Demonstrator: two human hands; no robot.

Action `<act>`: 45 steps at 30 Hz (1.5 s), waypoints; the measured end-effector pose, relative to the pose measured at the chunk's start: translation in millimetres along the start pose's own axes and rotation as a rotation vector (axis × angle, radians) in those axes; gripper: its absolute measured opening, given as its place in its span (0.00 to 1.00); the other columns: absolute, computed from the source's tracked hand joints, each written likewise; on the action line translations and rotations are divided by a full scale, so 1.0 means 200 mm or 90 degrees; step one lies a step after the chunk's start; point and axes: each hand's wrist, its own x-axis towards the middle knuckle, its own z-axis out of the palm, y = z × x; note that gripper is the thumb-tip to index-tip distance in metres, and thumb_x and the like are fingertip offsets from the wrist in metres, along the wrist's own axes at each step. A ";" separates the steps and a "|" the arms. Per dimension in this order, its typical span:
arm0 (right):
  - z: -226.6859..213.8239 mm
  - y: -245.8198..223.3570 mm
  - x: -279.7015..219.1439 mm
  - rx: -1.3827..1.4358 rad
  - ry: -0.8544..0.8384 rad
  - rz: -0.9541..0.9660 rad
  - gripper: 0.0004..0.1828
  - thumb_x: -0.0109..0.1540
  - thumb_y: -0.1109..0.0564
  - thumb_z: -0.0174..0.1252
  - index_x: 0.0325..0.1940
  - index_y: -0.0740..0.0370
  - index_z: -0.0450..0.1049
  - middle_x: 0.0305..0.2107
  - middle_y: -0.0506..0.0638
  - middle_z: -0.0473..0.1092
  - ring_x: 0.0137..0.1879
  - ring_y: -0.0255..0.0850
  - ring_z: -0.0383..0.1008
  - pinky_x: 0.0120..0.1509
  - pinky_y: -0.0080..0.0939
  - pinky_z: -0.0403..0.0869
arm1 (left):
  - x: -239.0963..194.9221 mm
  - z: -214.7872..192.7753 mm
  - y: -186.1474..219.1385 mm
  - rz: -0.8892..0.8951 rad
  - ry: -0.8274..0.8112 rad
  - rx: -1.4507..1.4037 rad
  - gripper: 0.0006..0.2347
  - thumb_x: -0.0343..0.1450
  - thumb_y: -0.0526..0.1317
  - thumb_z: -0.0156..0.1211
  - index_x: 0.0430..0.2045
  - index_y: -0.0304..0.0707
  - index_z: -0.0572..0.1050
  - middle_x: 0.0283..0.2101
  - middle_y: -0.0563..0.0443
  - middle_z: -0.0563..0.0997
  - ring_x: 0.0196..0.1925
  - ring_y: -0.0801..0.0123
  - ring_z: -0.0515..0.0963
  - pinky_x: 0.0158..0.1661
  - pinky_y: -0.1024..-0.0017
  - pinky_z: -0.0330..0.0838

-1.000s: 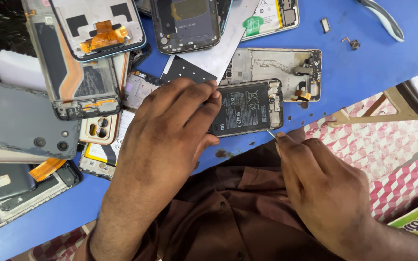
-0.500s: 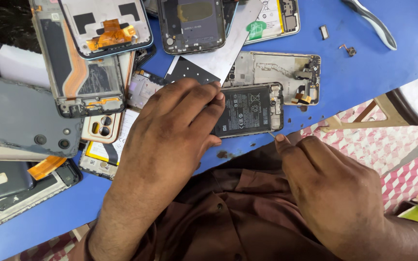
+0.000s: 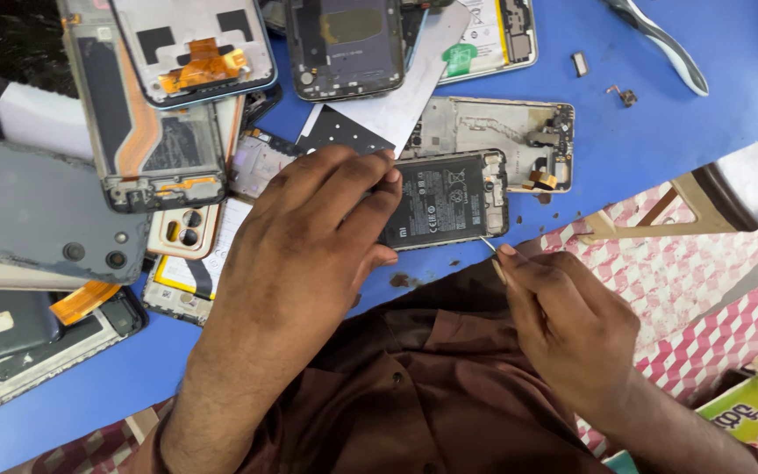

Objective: The person uses a small screwdriver to pry and separate the battery from the internal frame of a disassembled smartphone. They work on one phone at a time, carefully lifting the battery edges and detaching it from the chassis.

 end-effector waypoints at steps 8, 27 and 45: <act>-0.05 -0.01 0.04 0.073 -0.010 0.025 0.07 0.63 0.66 0.66 0.36 0.65 0.73 0.27 0.51 0.70 0.25 0.38 0.70 0.27 0.41 0.66 | 0.02 -0.01 0.04 -0.019 -0.033 0.016 0.25 0.59 0.42 0.74 0.49 0.32 0.78 0.56 0.50 0.77 0.60 0.58 0.75 0.57 0.61 0.74; -0.20 0.04 0.14 0.058 -0.121 -0.002 0.07 0.60 0.61 0.67 0.41 0.61 0.79 0.32 0.49 0.77 0.29 0.39 0.76 0.31 0.38 0.73 | 0.02 0.01 0.07 -0.064 -0.036 0.001 0.25 0.60 0.42 0.73 0.51 0.34 0.78 0.57 0.52 0.76 0.61 0.60 0.75 0.54 0.66 0.77; -0.31 0.05 0.25 -0.148 -0.334 -0.107 0.11 0.59 0.54 0.63 0.45 0.55 0.78 0.25 0.46 0.69 0.28 0.41 0.73 0.25 0.43 0.71 | 0.02 0.01 0.07 -0.047 -0.041 0.006 0.23 0.61 0.41 0.73 0.50 0.34 0.79 0.57 0.53 0.77 0.61 0.61 0.75 0.56 0.67 0.78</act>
